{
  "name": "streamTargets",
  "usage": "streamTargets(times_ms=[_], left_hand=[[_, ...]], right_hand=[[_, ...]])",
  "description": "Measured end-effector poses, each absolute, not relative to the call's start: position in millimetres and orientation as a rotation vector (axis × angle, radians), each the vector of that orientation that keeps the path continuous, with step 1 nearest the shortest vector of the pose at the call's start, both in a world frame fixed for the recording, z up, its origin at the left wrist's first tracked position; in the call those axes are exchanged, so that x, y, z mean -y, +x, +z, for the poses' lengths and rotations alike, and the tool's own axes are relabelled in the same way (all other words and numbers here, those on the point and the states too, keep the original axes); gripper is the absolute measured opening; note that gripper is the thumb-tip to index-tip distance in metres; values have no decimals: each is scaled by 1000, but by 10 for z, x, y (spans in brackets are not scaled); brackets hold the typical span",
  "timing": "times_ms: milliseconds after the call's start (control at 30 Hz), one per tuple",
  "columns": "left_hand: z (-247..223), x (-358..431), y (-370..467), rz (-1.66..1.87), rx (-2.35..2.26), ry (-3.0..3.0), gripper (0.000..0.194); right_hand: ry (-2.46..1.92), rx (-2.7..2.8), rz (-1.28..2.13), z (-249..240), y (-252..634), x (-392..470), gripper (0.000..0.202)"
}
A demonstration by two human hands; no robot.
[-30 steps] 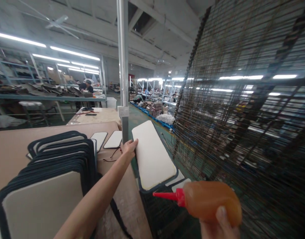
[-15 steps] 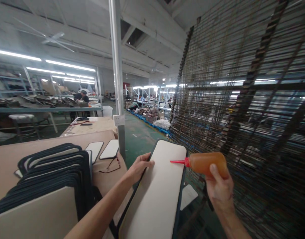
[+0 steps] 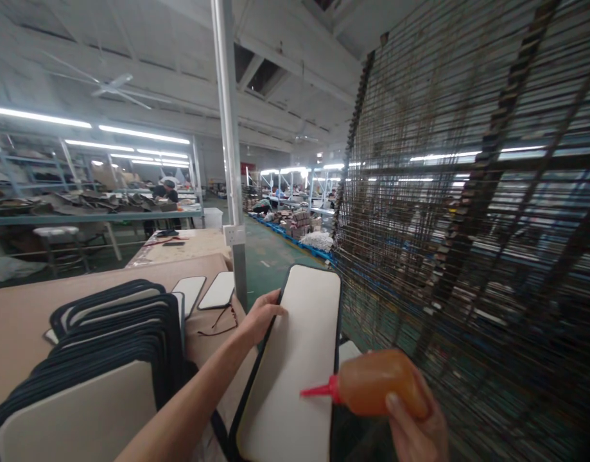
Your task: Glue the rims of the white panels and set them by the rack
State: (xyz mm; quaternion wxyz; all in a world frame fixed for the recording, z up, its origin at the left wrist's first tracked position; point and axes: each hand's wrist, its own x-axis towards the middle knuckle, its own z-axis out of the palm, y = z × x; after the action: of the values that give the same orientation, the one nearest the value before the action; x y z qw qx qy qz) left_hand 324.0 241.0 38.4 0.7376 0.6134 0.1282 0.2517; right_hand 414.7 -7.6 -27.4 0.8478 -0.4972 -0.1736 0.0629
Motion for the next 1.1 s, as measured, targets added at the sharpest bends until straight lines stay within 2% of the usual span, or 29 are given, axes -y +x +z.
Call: streamTargets(times_ms=[133,200,467,600,700,967,1100], left_hand=[[396,-2224,3203,415,-201,1341,45],[420,-2177,3199,409,-151,1325,46],[400,-2460,3115,550,-270,1341,42],[405,-2434,3021,481,-216,1340,47],[448,-2397,2978,444,-169,1333,49],[404,-2651,2898,509,-218,1382,47],[375,-2654,2886,451,-208,1370,49]], right_hand=[[-911,361,-102,347,4542,-230,51],[-894,374,-121,470,4637,-322,51],[-1015,355,244,-254,4019,-104,60],[-895,341,-10,122,4261,-240,52],[-856,349,-74,374,4469,-355,46],[-944,287,255,-136,3860,-195,50],[-877,329,29,91,3981,-277,43]])
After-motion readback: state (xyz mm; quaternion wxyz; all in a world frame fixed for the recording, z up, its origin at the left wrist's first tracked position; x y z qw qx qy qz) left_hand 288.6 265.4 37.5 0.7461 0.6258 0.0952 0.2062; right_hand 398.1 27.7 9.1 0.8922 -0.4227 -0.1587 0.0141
